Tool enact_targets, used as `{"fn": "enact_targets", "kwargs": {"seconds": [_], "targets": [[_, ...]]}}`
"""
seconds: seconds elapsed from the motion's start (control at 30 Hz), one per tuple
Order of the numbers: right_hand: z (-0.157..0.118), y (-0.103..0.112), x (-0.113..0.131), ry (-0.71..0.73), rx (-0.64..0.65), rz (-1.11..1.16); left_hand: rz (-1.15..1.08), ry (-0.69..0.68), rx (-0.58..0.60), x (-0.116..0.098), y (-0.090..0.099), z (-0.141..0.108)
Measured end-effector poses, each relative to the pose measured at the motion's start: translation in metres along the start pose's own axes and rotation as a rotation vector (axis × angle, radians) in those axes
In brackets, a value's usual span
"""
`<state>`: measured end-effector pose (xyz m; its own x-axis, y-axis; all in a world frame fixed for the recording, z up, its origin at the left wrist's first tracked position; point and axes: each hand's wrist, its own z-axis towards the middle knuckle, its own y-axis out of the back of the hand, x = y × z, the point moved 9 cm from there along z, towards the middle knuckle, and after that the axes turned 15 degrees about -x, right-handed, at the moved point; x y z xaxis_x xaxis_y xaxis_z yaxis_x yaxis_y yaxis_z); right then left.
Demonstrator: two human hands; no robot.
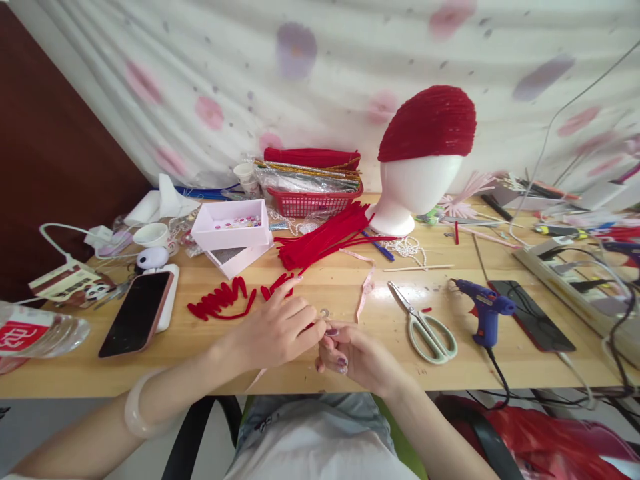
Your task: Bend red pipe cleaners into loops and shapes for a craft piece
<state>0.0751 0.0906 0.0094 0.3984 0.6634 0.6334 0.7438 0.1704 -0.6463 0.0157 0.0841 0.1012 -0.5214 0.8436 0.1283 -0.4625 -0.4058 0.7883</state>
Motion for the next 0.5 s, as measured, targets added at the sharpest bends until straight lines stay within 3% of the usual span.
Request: {"fn": "enact_targets", "kwargs": {"seconds": [0.13,0.27,0.37,0.5], "targets": [[0.001,0.013,0.002,0.028,-0.104,-0.032,-0.063,-0.038,-0.022,-0.009,-0.006,0.000],[0.002,0.025,0.011,0.232,-0.194,-0.409,-0.138,0.014,-0.023,-0.014,-0.018,-0.004],[0.000,0.024,0.014,0.375,-0.198,-0.675,-0.253,0.195,0.047,-0.008,-0.031,-0.011],[-0.010,0.008,0.024,0.675,-0.191,-1.030,-0.477,0.577,0.112,0.006,-0.041,-0.023]]}}
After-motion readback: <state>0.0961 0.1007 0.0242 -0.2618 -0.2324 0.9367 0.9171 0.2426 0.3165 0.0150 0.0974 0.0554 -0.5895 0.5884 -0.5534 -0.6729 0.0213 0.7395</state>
